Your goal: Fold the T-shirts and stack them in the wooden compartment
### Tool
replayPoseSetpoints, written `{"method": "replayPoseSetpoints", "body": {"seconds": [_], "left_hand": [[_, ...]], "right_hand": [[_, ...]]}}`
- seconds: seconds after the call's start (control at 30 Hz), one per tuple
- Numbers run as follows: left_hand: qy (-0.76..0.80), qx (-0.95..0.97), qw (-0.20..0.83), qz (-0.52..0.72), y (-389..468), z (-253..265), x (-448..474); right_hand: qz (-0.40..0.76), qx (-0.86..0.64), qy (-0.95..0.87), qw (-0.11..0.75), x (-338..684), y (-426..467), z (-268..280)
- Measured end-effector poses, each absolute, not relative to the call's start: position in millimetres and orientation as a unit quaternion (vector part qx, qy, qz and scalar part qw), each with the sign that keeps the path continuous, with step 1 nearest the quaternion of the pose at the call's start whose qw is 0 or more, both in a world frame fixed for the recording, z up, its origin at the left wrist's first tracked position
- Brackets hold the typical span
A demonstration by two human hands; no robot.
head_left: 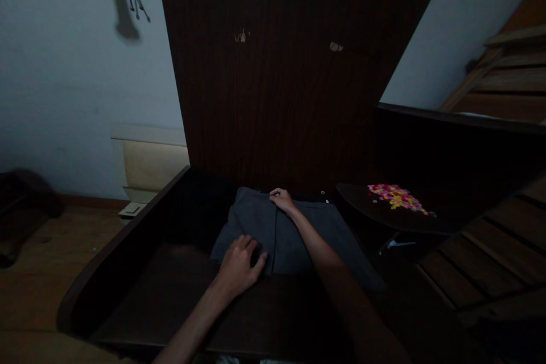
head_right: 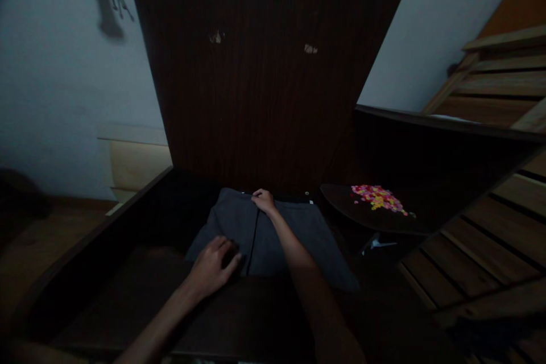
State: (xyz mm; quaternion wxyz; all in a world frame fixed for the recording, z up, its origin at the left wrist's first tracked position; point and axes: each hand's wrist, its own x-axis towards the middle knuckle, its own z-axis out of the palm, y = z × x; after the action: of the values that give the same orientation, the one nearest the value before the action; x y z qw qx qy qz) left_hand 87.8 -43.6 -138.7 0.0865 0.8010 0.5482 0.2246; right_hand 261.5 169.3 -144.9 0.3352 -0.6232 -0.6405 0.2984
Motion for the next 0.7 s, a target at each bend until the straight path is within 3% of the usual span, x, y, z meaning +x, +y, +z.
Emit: {"method": "replayPoseSetpoints", "body": {"seconds": [0.13, 0.37, 0.7], "left_hand": [[0.592, 0.765, 0.027, 0.252, -47.2, -139.7, 37.4], [0.617, 0.706, 0.126, 0.323, -49.4, -170.6, -0.7], [0.622, 0.665, 0.183, 0.371, -42.3, -183.9, 2.6]], "right_hand": [[0.303, -0.613, -0.675, 0.278, 256.1, 172.1, -129.3], [0.315, -0.576, -0.731, 0.188, 211.1, 193.7, -100.6], [0.401, -0.559, -0.719, 0.099, 169.7, 202.4, -98.6]]}}
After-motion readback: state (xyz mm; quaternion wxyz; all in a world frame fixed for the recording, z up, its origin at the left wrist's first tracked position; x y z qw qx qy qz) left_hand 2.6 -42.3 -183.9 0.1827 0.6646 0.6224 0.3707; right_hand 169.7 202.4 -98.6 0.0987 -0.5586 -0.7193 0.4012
